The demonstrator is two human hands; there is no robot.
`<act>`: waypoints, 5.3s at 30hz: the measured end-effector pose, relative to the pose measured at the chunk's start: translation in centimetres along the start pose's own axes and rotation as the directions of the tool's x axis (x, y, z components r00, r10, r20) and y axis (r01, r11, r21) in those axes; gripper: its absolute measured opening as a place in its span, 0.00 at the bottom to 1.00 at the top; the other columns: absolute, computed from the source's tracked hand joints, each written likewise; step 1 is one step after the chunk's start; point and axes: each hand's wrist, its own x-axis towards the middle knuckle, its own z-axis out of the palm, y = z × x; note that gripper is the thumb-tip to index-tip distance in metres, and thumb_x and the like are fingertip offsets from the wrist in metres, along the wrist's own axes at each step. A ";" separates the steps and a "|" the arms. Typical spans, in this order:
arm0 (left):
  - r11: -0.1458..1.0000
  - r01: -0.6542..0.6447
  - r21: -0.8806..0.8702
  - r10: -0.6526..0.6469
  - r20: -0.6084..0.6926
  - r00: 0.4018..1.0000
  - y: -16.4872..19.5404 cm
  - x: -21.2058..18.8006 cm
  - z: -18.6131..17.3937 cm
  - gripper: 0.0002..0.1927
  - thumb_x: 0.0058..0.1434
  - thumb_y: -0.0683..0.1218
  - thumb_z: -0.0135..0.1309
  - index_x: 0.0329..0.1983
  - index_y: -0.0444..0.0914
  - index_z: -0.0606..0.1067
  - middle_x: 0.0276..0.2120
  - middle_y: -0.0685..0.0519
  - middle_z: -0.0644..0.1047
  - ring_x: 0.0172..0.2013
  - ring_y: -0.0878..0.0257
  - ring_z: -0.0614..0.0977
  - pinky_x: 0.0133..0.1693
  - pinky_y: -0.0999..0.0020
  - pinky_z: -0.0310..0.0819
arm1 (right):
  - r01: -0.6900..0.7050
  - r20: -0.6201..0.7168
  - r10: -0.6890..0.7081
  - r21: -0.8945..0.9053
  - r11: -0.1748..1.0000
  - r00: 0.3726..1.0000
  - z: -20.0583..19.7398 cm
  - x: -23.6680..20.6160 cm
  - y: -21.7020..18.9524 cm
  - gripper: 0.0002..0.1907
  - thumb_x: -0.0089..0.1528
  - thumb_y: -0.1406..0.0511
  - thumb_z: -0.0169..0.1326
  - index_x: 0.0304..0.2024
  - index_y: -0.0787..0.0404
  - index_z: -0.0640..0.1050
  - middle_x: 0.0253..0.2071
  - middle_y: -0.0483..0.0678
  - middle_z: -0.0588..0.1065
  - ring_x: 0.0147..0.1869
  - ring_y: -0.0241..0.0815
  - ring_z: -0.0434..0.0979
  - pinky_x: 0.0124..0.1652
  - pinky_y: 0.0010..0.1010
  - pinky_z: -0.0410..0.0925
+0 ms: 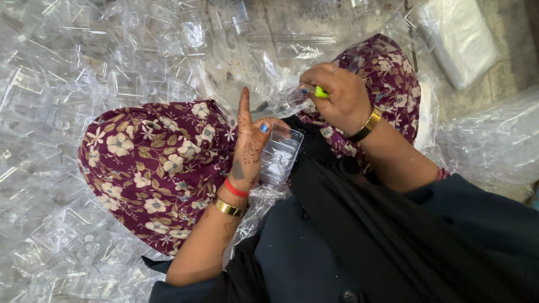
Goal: The person sits on the floor among piles of clear plastic boxes and assembles them one at a time, folding and snapping the plastic pieces together by hand and stacking the finished boxes on their lap. They occasionally reach aside to pick up the next unassembled box.
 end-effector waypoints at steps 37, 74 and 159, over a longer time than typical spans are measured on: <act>0.523 -0.285 0.803 0.187 0.218 0.958 2.1 -4.6 0.3 0.52 0.48 0.70 0.65 0.67 0.33 0.67 0.56 0.43 0.75 0.56 0.48 0.79 0.59 0.55 0.74 | 0.005 0.464 -0.111 0.225 0.974 0.879 1.3 -5.8 0.2 0.52 0.43 0.28 0.55 0.49 0.62 0.72 0.36 0.51 0.75 0.39 0.57 0.78 0.36 0.43 0.69; 0.439 -0.288 0.851 0.234 0.201 0.951 0.6 -4.4 0.4 0.52 0.50 0.74 0.61 0.65 0.31 0.69 0.55 0.40 0.75 0.56 0.42 0.78 0.59 0.52 0.73 | 0.230 0.395 -0.176 -0.094 0.969 0.901 1.2 -5.3 0.3 0.45 0.50 0.28 0.50 0.37 0.62 0.71 0.30 0.51 0.73 0.32 0.54 0.76 0.29 0.43 0.67; 0.534 -0.109 0.838 0.179 0.014 0.984 2.2 -3.1 2.5 0.44 0.55 0.68 0.61 0.65 0.36 0.69 0.55 0.44 0.76 0.56 0.46 0.78 0.56 0.54 0.73 | -0.141 0.520 0.035 0.166 0.976 0.854 -1.6 -3.2 2.9 0.16 0.58 0.55 0.61 0.32 0.60 0.75 0.24 0.54 0.73 0.28 0.52 0.75 0.28 0.39 0.67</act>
